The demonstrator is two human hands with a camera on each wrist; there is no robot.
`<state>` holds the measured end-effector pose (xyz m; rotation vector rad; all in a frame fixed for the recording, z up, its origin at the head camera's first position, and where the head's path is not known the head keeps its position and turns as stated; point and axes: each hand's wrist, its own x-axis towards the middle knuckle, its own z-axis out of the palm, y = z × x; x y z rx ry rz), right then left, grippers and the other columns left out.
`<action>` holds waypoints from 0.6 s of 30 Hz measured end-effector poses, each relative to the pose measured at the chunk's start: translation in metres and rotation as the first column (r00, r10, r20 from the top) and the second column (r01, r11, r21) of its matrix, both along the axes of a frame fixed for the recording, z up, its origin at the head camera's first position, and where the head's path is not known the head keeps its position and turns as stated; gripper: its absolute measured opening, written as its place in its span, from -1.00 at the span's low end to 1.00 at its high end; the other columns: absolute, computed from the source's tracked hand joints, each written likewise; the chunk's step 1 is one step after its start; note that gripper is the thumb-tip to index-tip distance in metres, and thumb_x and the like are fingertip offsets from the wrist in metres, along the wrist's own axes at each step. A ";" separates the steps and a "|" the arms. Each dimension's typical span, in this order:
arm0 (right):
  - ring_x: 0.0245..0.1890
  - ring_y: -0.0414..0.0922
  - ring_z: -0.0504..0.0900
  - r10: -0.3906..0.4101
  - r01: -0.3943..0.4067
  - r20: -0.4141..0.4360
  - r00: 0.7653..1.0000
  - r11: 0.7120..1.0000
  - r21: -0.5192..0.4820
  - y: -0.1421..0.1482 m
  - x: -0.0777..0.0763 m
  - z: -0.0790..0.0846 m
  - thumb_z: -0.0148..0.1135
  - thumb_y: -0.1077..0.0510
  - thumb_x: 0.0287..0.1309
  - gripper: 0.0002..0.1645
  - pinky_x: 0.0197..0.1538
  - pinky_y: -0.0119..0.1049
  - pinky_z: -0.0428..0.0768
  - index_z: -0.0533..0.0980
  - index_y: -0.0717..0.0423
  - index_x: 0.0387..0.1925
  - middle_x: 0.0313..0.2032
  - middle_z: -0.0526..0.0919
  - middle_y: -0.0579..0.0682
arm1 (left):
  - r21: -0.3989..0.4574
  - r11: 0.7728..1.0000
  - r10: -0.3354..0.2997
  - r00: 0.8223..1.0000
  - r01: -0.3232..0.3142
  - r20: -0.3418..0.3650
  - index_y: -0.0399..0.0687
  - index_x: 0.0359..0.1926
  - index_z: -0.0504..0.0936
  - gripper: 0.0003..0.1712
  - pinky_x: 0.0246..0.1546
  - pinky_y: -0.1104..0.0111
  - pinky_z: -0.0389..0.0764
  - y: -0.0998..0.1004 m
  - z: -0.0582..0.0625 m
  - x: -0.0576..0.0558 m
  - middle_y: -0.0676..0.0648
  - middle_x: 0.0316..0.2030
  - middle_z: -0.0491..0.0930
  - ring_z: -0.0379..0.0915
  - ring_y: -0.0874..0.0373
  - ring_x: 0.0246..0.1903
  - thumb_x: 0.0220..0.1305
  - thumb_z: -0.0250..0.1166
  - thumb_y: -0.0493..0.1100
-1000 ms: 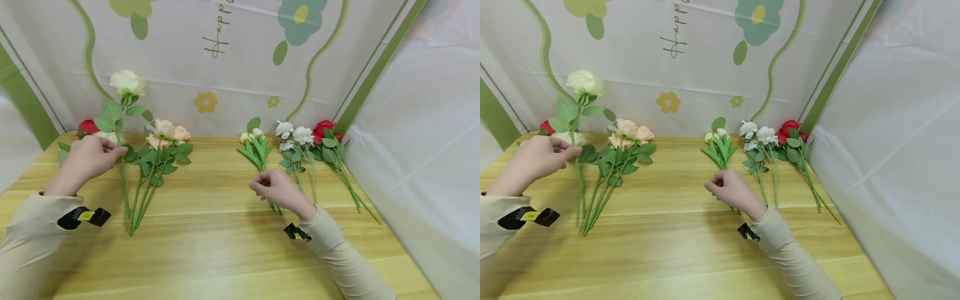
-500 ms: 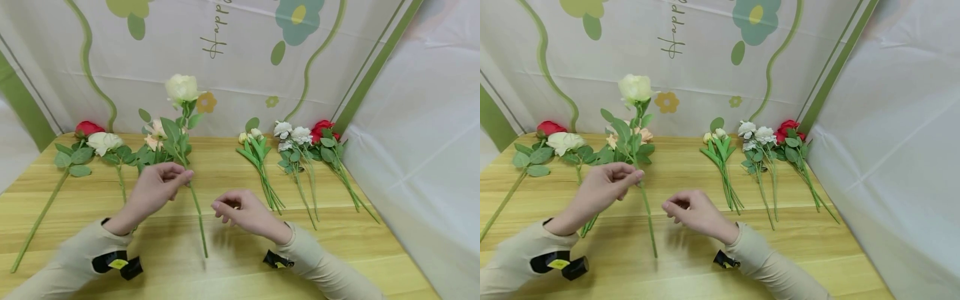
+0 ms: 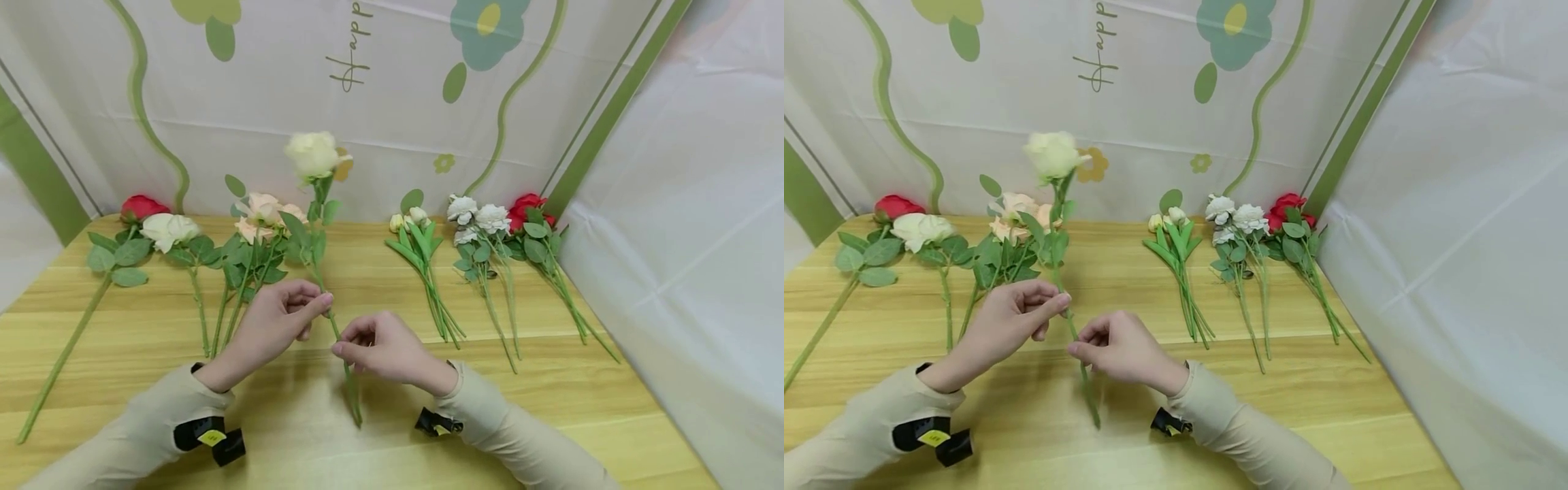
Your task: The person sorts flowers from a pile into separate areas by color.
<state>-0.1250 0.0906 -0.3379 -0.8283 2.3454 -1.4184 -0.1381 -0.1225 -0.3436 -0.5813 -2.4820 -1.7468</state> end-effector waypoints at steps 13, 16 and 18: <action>-0.69 -0.13 0.52 -0.274 0.272 -0.017 0.962 0.942 0.199 0.036 -0.053 -0.004 0.28 0.26 0.29 -0.78 -0.56 -0.27 0.56 0.66 0.34 -0.44 -0.64 0.58 0.08 | -0.485 0.874 0.025 1.000 -0.013 0.017 -0.21 -0.18 0.66 -0.69 -0.51 0.26 0.57 -0.053 0.018 -0.030 -0.04 -0.40 0.65 0.60 0.09 -0.49 0.47 0.15 -0.05; -0.70 -0.09 0.52 -0.300 0.299 -0.037 0.953 0.916 0.267 0.046 -0.064 -0.008 0.27 0.25 0.30 -0.78 -0.58 -0.27 0.54 0.67 0.32 -0.43 -0.66 0.59 0.11 | -0.561 0.827 0.055 0.998 -0.032 0.024 -0.22 -0.21 0.67 -0.65 -0.51 0.24 0.53 -0.068 0.022 -0.035 -0.04 -0.45 0.64 0.54 0.13 -0.54 0.47 0.14 -0.02; -0.68 -0.04 0.55 -0.300 0.293 -0.023 0.954 0.909 0.295 0.050 -0.069 -0.010 0.25 0.27 0.31 -0.78 -0.56 -0.24 0.56 0.67 0.34 -0.41 -0.65 0.60 0.14 | -0.595 0.803 0.074 0.997 -0.049 0.017 -0.21 -0.25 0.67 -0.65 -0.53 0.23 0.47 -0.075 0.024 -0.037 -0.03 -0.52 0.61 0.47 0.13 -0.60 0.47 0.14 -0.03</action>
